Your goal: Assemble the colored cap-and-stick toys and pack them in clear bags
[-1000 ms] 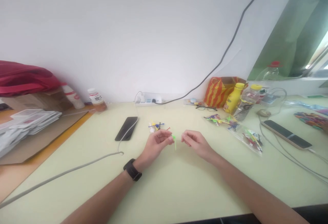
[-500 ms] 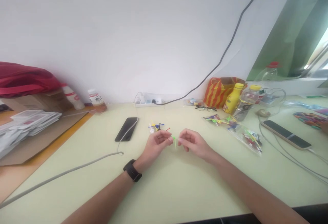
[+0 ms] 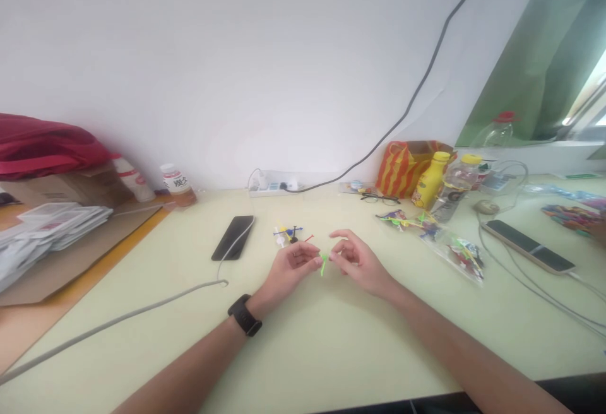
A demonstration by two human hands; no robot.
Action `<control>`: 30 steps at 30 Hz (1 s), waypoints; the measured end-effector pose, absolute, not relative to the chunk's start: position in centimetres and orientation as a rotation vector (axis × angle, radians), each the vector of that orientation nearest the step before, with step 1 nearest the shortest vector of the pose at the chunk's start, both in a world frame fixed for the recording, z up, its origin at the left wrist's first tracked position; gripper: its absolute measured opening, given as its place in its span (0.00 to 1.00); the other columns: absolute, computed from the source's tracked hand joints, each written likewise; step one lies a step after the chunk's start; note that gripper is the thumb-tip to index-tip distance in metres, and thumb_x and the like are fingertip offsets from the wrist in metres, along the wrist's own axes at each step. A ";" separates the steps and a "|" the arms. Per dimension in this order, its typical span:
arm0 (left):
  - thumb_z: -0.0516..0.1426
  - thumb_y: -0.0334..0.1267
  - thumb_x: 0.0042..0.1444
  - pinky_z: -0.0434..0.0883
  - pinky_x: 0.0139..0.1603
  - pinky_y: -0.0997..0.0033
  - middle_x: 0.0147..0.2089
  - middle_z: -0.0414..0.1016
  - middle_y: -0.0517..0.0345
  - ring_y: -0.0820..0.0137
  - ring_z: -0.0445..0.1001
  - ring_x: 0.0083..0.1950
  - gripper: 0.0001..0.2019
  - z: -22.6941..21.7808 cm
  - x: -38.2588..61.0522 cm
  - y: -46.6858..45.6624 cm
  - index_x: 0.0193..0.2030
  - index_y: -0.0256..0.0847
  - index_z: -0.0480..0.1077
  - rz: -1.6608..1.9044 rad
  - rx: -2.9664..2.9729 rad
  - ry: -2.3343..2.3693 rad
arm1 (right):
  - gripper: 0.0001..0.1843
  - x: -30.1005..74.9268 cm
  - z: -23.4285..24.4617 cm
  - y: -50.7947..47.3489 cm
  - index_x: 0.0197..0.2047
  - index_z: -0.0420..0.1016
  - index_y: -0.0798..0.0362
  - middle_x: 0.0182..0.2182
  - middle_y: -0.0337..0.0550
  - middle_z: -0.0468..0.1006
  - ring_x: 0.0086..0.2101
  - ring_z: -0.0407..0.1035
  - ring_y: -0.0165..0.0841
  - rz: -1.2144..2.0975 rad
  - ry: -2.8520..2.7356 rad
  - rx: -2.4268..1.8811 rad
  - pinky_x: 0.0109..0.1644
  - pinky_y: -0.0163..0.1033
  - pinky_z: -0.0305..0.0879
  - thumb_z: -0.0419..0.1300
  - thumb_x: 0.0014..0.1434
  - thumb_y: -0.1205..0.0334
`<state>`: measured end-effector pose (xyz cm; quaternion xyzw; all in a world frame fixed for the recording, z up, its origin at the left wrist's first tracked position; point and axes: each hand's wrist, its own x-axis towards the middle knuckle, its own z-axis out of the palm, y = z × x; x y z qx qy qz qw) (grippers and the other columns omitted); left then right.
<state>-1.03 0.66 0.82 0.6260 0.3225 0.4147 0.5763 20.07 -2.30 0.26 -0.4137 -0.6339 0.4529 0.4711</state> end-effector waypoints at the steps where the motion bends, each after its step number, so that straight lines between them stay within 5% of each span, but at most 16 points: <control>1: 0.69 0.43 0.55 0.76 0.46 0.67 0.40 0.79 0.53 0.66 0.78 0.42 0.13 0.8 -1.0 0.7 0.42 0.38 0.77 0.974 1.455 0.753 | 0.28 20.1 0.3 -2.3 0.63 0.61 0.44 0.36 0.38 0.73 0.27 0.64 0.29 1.065 -1.551 -1.019 0.31 0.36 0.64 0.62 0.64 0.48; 3: 0.69 0.43 0.55 0.75 0.46 0.67 0.39 0.78 0.54 0.67 0.78 0.41 0.13 0.8 -1.0 0.7 0.42 0.38 0.77 0.978 1.434 0.748 | 0.35 20.1 0.3 -2.4 0.70 0.51 0.41 0.37 0.36 0.72 0.26 0.62 0.28 1.006 -1.514 -1.020 0.31 0.36 0.62 0.60 0.65 0.48; 5: 0.69 0.43 0.55 0.75 0.45 0.68 0.39 0.78 0.54 0.68 0.77 0.40 0.13 0.7 -1.0 0.8 0.42 0.38 0.76 0.981 1.418 0.738 | 0.30 20.3 0.3 -2.4 0.68 0.56 0.41 0.36 0.36 0.71 0.25 0.60 0.27 1.001 -1.470 -1.012 0.30 0.36 0.60 0.59 0.66 0.47; 7: 0.69 0.42 0.55 0.75 0.46 0.67 0.39 0.78 0.54 0.68 0.77 0.40 0.13 0.6 -1.1 0.9 0.42 0.38 0.76 0.993 1.407 0.730 | 0.17 20.5 0.3 -2.3 0.48 0.74 0.49 0.28 0.35 0.68 0.24 0.58 0.27 1.086 -1.529 -1.001 0.30 0.37 0.59 0.55 0.68 0.45; 9: 0.69 0.42 0.55 0.75 0.46 0.66 0.39 0.78 0.54 0.68 0.77 0.40 0.13 0.5 -1.1 1.0 0.42 0.38 0.76 1.014 1.401 0.734 | 0.29 20.7 0.4 -2.2 0.23 0.69 0.52 0.19 0.35 0.60 0.22 0.55 0.28 1.213 -1.627 -0.979 0.30 0.38 0.57 0.51 0.70 0.42; 11: 0.69 0.43 0.55 0.76 0.46 0.65 0.39 0.78 0.53 0.67 0.78 0.41 0.13 0.5 -1.2 1.0 0.42 0.38 0.76 1.033 1.396 0.743 | 0.34 20.8 0.6 -2.1 0.16 0.61 0.52 0.16 0.35 0.57 0.21 0.53 0.28 1.283 -1.640 -0.961 0.29 0.39 0.54 0.52 0.69 0.40; 18: 0.69 0.44 0.54 0.76 0.45 0.65 0.37 0.79 0.54 0.66 0.78 0.40 0.14 0.7 -1.0 0.9 0.42 0.38 0.76 1.026 1.406 0.745 | 0.20 20.6 1.2 -2.1 0.35 0.68 0.50 0.31 0.41 0.79 0.22 0.62 0.28 1.329 -1.429 -0.915 0.29 0.38 0.61 0.63 0.61 0.41; 30: 0.67 0.45 0.57 0.76 0.45 0.65 0.40 0.79 0.51 0.67 0.77 0.40 0.14 1.1 -1.2 0.6 0.43 0.38 0.76 0.962 1.457 0.748 | 0.19 20.8 1.2 -1.9 0.41 0.71 0.51 0.39 0.47 0.83 0.23 0.68 0.29 1.467 -1.333 -0.928 0.32 0.39 0.66 0.61 0.63 0.42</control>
